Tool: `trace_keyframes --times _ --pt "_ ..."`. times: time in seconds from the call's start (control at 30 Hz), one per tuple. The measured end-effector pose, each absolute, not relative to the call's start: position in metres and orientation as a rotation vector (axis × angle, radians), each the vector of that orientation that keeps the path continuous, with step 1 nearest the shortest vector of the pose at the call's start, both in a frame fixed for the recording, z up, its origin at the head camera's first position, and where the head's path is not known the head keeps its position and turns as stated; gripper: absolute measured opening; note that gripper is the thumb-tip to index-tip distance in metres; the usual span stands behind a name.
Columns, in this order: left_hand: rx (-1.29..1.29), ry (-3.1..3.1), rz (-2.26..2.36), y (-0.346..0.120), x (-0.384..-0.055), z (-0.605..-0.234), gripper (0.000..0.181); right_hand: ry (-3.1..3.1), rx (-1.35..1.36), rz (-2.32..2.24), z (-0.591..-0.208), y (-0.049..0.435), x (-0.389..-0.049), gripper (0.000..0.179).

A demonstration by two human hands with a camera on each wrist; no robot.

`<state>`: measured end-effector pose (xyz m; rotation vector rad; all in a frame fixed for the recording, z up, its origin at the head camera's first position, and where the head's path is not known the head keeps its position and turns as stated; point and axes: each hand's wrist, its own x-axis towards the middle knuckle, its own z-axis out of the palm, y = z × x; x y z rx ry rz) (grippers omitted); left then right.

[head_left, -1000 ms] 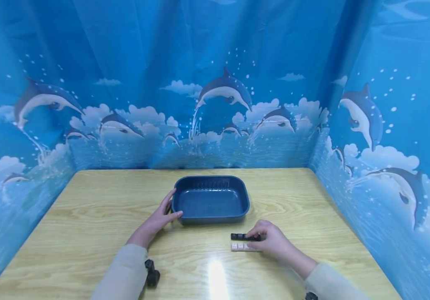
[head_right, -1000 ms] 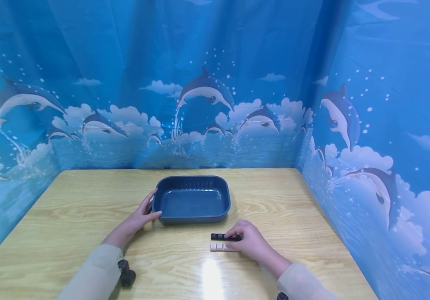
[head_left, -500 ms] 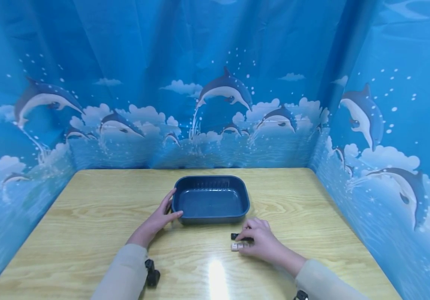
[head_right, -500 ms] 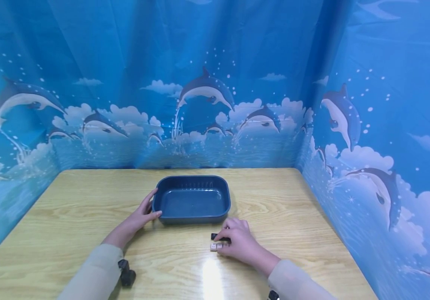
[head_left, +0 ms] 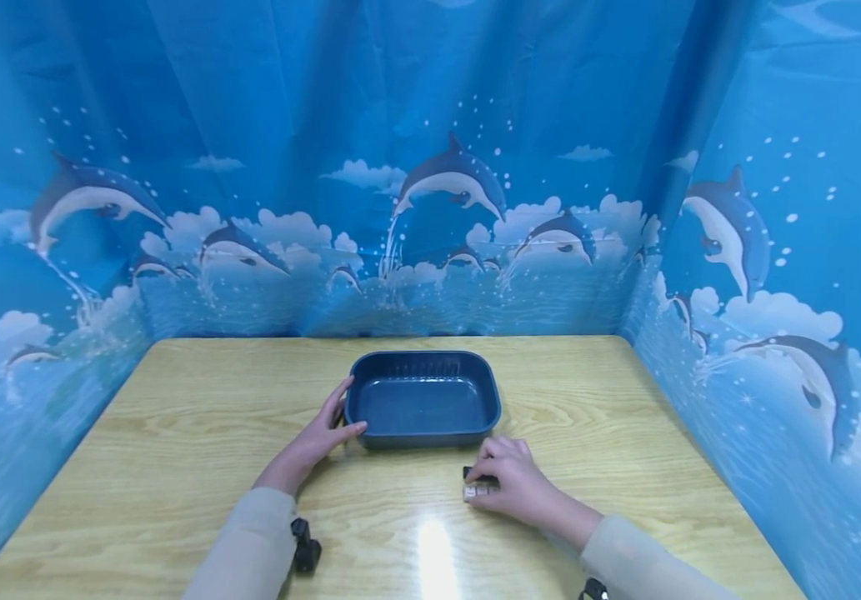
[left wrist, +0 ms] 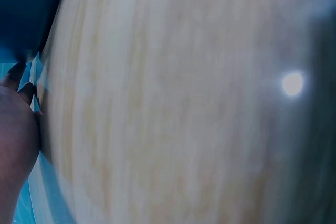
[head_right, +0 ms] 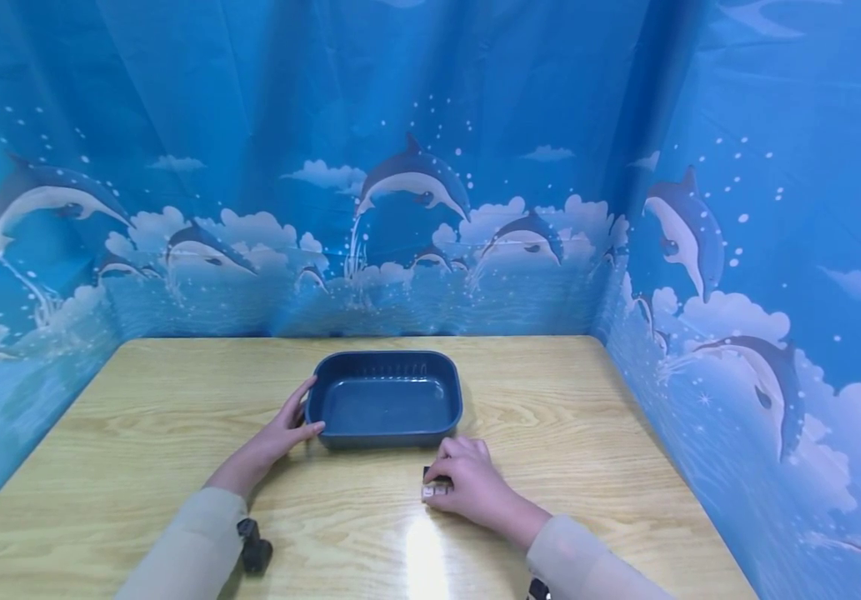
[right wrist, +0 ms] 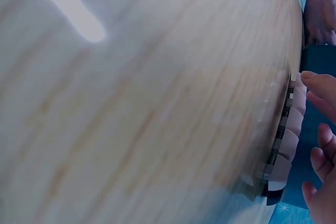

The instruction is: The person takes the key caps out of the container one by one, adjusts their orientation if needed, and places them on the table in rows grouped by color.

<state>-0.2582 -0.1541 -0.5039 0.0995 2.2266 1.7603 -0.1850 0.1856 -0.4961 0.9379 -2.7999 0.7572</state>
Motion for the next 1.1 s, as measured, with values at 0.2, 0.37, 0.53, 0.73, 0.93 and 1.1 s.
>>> trace_keyframes --times 0.2,0.37,0.53,0.73,0.93,1.1 --pt "0.091 2.235 1.742 -0.153 -0.257 -0.502 0.088 -2.804 0.946 0.740 -0.497 0.184 -0.186 0.016" --pt "0.089 2.244 1.734 -0.153 -0.257 -0.502 0.087 -2.798 0.957 0.736 -0.497 0.183 -0.186 0.014" --pt "0.076 2.242 1.732 -0.153 -0.257 -0.503 0.088 -2.804 0.948 0.733 -0.498 0.182 -0.187 0.015" --pt "0.068 2.243 1.728 -0.152 -0.259 -0.503 0.087 -2.822 0.947 0.739 -0.495 0.185 -0.188 0.016" --pt "0.074 2.246 1.730 -0.151 -0.259 -0.503 0.086 -2.856 0.833 0.813 -0.482 0.197 -0.188 0.020" --pt "0.073 2.242 1.731 -0.153 -0.258 -0.503 0.086 -2.849 0.758 0.796 -0.472 0.208 -0.191 0.017"
